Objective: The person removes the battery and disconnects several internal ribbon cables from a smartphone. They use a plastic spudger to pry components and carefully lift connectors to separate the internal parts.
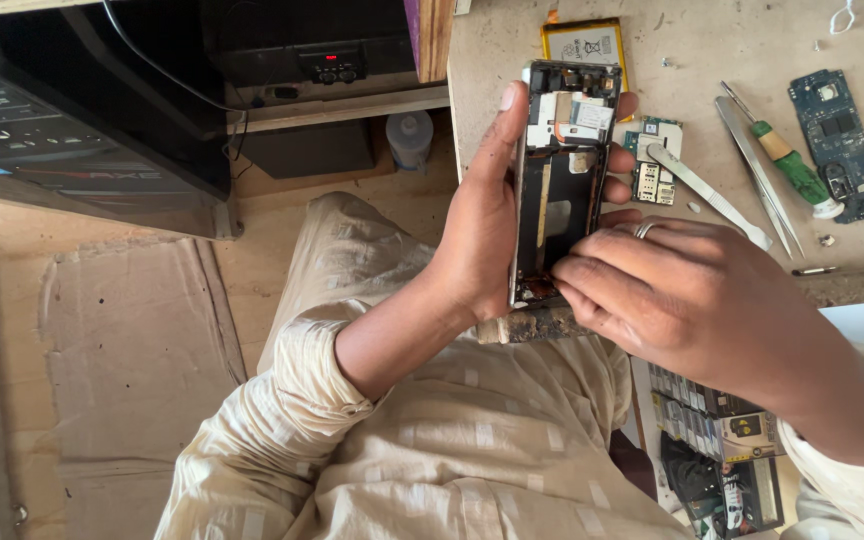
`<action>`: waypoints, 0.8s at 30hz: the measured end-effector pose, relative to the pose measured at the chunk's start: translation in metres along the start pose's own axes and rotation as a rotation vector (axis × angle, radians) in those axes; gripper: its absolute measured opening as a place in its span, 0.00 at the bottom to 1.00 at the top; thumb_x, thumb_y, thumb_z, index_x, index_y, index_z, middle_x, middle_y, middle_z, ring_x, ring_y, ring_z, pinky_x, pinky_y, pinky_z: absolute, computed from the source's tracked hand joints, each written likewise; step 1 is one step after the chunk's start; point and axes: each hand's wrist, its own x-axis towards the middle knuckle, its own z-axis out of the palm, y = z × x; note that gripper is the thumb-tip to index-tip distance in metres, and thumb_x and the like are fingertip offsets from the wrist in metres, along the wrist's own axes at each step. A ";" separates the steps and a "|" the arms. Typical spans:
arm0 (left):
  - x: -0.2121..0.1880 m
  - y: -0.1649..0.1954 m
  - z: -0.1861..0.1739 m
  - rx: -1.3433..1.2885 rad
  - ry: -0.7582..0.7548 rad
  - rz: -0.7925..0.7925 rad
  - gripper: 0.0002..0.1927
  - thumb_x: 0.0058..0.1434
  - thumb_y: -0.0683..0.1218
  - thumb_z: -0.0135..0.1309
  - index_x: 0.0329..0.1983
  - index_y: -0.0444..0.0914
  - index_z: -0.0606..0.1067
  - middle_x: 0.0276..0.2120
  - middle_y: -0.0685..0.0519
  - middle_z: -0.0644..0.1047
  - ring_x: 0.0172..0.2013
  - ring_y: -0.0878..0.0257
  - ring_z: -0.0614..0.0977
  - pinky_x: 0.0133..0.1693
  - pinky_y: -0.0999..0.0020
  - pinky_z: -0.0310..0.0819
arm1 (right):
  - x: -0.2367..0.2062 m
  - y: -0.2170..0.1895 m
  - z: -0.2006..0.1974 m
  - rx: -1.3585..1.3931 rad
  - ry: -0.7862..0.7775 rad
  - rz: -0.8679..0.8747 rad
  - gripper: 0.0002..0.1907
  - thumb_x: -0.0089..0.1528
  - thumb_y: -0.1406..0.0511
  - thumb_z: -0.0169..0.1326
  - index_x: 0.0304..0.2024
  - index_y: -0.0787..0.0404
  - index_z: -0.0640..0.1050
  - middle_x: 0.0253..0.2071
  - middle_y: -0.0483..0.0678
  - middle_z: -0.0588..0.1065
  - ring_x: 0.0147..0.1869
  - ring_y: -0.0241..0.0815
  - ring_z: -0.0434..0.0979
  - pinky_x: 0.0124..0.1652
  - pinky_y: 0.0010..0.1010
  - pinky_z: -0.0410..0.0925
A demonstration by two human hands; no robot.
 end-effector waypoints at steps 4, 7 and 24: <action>0.001 -0.001 -0.001 -0.036 0.004 -0.008 0.40 0.80 0.69 0.32 0.70 0.30 0.67 0.43 0.48 0.78 0.45 0.61 0.80 0.55 0.60 0.78 | 0.001 -0.003 0.009 -0.018 0.080 0.031 0.07 0.56 0.66 0.65 0.35 0.59 0.81 0.34 0.44 0.77 0.32 0.44 0.79 0.32 0.35 0.72; 0.001 -0.003 -0.002 -0.062 0.002 -0.008 0.39 0.79 0.69 0.32 0.70 0.31 0.67 0.42 0.48 0.78 0.45 0.61 0.80 0.55 0.59 0.79 | 0.000 -0.007 0.014 -0.093 0.078 0.049 0.06 0.55 0.67 0.64 0.34 0.61 0.80 0.32 0.46 0.77 0.29 0.45 0.78 0.30 0.36 0.73; 0.000 0.002 0.001 -0.017 -0.006 -0.022 0.39 0.80 0.69 0.32 0.70 0.31 0.66 0.41 0.48 0.78 0.45 0.60 0.79 0.52 0.63 0.77 | 0.002 0.001 0.003 0.203 0.035 0.142 0.08 0.55 0.68 0.66 0.36 0.63 0.83 0.36 0.46 0.80 0.34 0.45 0.82 0.34 0.34 0.73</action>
